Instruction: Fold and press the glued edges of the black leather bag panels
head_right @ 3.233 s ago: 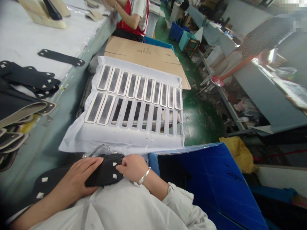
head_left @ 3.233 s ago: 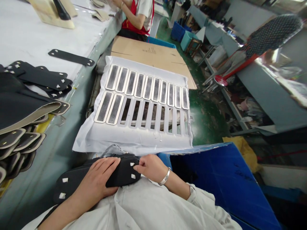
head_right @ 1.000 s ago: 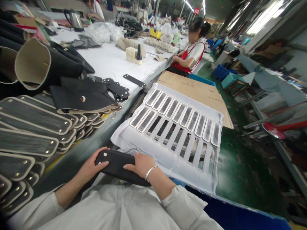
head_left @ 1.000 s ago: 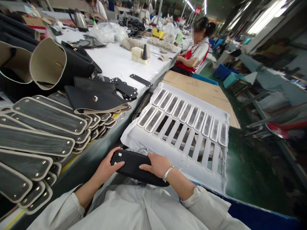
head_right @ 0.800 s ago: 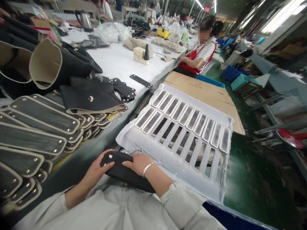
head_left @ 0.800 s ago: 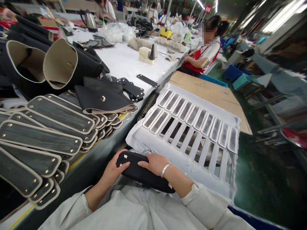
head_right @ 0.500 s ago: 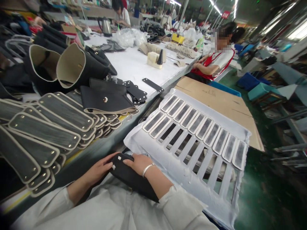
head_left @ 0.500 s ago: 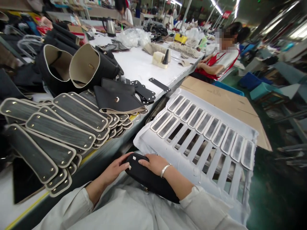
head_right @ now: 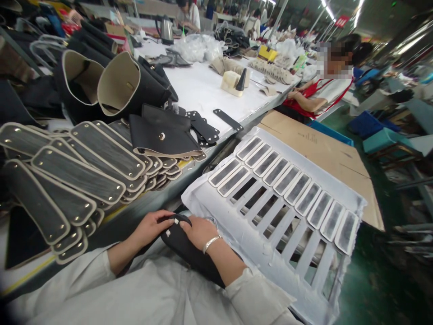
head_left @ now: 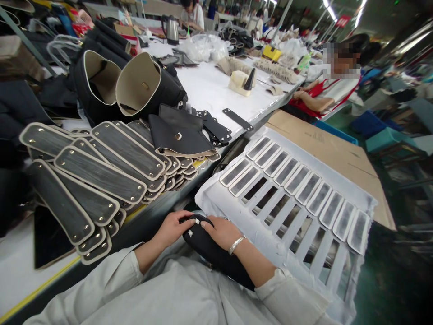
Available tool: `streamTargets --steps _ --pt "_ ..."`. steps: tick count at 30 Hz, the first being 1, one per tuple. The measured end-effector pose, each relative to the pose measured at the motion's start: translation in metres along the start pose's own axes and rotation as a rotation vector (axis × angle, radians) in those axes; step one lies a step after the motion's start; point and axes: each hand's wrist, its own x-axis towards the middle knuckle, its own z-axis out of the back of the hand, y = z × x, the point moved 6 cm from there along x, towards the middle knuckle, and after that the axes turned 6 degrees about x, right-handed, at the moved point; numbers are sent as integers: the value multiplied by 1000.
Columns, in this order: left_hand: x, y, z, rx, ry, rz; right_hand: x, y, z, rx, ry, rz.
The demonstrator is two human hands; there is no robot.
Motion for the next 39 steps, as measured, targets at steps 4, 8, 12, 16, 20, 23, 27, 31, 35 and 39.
streamTargets --steps 4,8,12,16,20,23,27,31,35,39 --pt "6 1 1 -39 56 11 3 0 -2 -14 -9 -1" --pt "14 4 -1 -146 190 68 2 7 -1 -10 -47 41" --pt "14 6 -2 -184 205 83 -2 23 4 9 -152 201" --pt "7 5 -3 -167 179 56 3 25 2 -64 -62 182" --pt "0 5 -2 -148 185 29 6 20 4 -55 5 145" --pt "-6 5 -6 -208 252 0 1 14 4 -4 17 130" --pt "-8 4 -4 -56 157 -36 -19 -4 3 54 4 152" --pt "-7 -1 -2 43 99 -63 -60 -49 7 101 12 50" --pt "-10 -1 -9 18 187 -32 -97 -76 12 8 -70 -82" --pt "-16 -9 -15 185 154 -47 -89 -45 12 -150 -281 -37"
